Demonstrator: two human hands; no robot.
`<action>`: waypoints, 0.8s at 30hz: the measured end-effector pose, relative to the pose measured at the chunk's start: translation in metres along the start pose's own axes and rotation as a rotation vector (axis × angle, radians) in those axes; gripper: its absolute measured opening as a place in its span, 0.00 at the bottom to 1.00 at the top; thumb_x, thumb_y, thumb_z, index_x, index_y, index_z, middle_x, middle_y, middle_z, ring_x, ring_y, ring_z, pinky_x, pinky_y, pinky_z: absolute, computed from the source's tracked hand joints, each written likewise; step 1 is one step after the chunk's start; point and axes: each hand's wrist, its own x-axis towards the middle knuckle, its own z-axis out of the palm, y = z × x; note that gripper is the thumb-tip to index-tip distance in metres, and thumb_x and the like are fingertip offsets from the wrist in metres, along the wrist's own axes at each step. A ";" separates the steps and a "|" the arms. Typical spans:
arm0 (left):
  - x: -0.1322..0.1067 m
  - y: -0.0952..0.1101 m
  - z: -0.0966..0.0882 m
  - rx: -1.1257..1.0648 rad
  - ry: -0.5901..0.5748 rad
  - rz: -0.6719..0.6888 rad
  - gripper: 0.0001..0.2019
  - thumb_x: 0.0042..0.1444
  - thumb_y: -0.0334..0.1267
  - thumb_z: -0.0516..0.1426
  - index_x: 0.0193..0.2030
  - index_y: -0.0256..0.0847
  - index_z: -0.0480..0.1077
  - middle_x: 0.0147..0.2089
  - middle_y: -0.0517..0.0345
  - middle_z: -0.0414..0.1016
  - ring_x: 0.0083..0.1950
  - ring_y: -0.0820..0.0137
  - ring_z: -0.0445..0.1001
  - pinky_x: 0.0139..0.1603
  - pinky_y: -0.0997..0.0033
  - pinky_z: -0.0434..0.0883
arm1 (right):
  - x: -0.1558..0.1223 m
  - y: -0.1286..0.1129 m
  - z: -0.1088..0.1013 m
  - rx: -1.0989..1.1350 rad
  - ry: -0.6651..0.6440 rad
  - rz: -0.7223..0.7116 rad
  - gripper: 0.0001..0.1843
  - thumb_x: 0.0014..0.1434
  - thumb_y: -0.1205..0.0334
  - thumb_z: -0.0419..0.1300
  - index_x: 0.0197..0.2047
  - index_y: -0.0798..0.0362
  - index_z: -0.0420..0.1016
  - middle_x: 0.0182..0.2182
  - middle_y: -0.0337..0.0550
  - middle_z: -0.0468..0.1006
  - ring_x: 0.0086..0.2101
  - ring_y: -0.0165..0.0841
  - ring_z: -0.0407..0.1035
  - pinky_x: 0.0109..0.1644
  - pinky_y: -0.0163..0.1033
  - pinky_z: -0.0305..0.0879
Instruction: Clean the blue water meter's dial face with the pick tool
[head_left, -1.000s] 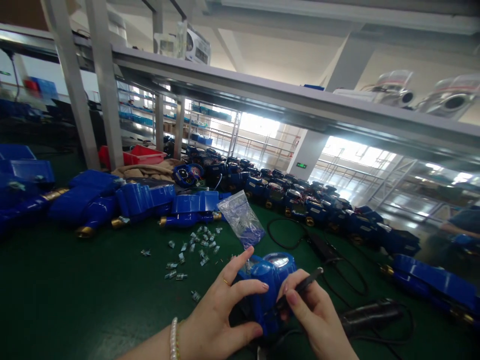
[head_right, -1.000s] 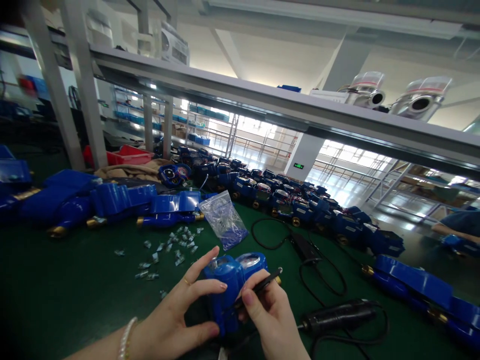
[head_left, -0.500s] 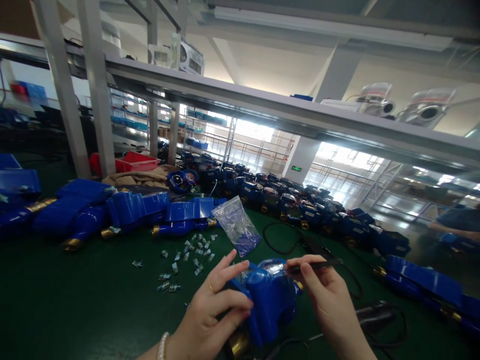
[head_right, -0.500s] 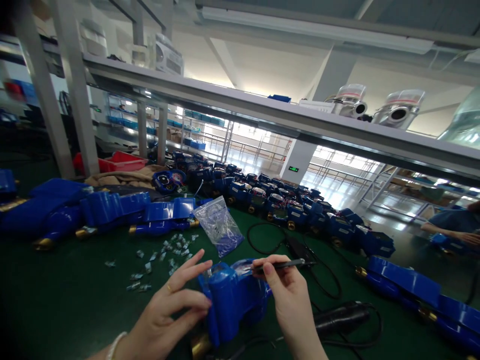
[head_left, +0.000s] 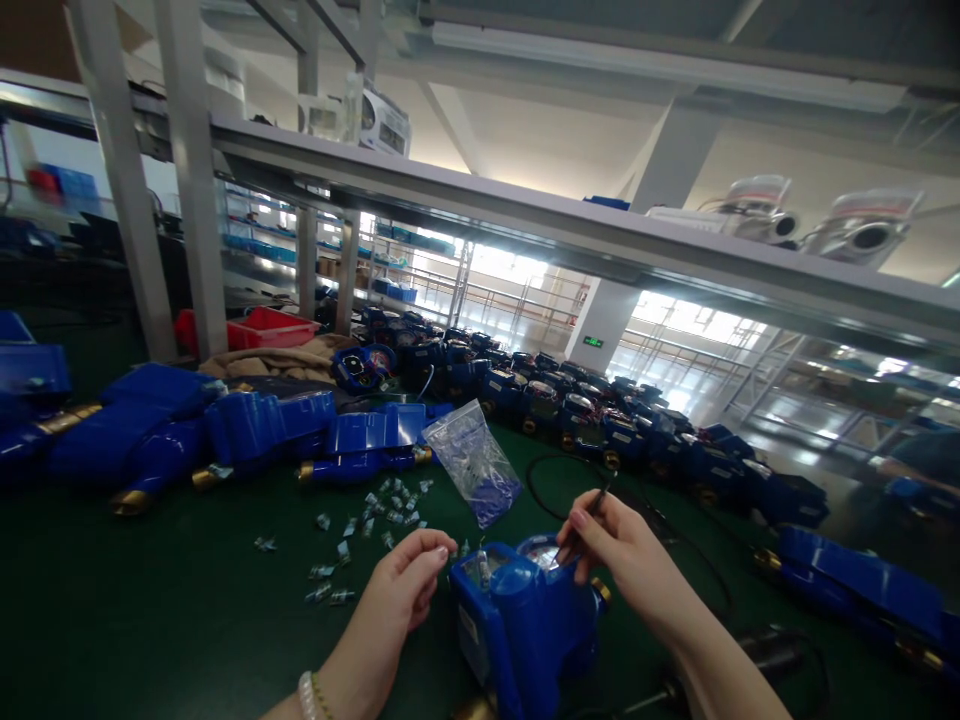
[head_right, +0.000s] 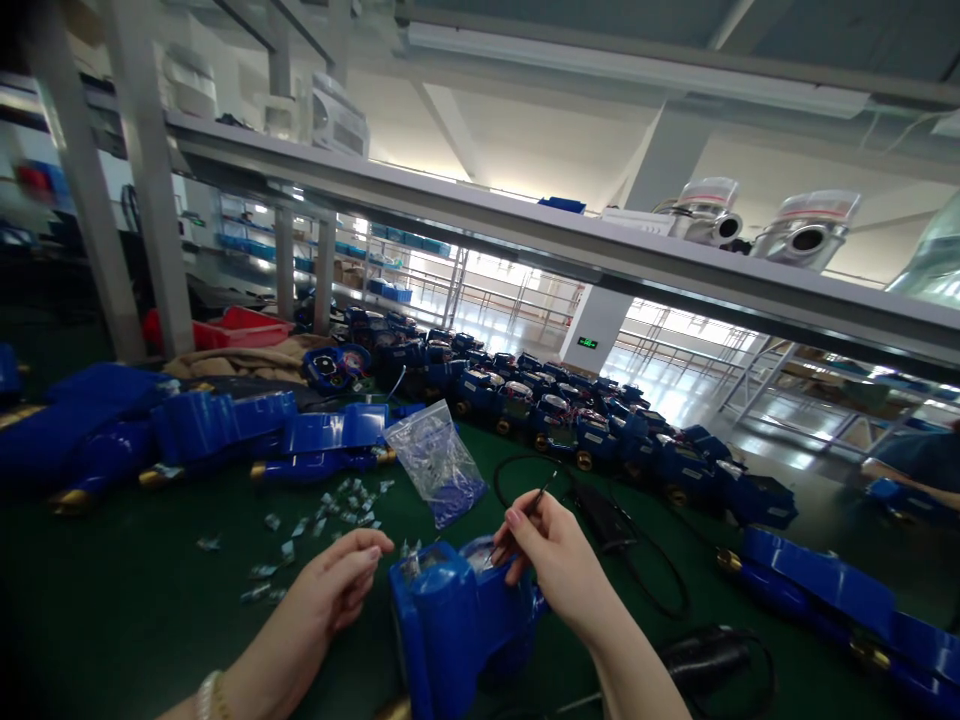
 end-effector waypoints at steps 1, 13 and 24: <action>-0.002 0.001 0.001 0.034 -0.044 0.017 0.20 0.50 0.51 0.59 0.41 0.36 0.69 0.23 0.66 0.52 0.24 0.77 0.51 0.24 0.78 0.49 | 0.000 0.000 0.000 0.002 -0.004 0.000 0.19 0.62 0.46 0.55 0.36 0.55 0.61 0.30 0.42 0.75 0.26 0.28 0.71 0.26 0.31 0.68; -0.004 -0.011 -0.002 0.297 -0.268 0.171 0.30 0.47 0.57 0.64 0.54 0.44 0.69 0.33 0.57 0.63 0.36 0.66 0.65 0.40 0.69 0.66 | 0.008 0.001 -0.003 -0.039 -0.083 0.006 0.18 0.63 0.46 0.54 0.38 0.55 0.62 0.31 0.42 0.75 0.26 0.29 0.71 0.25 0.31 0.67; -0.006 -0.005 0.001 0.302 -0.293 0.153 0.29 0.47 0.57 0.63 0.50 0.40 0.71 0.38 0.52 0.69 0.39 0.62 0.68 0.43 0.66 0.68 | -0.003 -0.006 -0.007 -0.058 -0.131 -0.029 0.16 0.61 0.50 0.58 0.36 0.55 0.64 0.32 0.42 0.74 0.28 0.29 0.71 0.32 0.35 0.70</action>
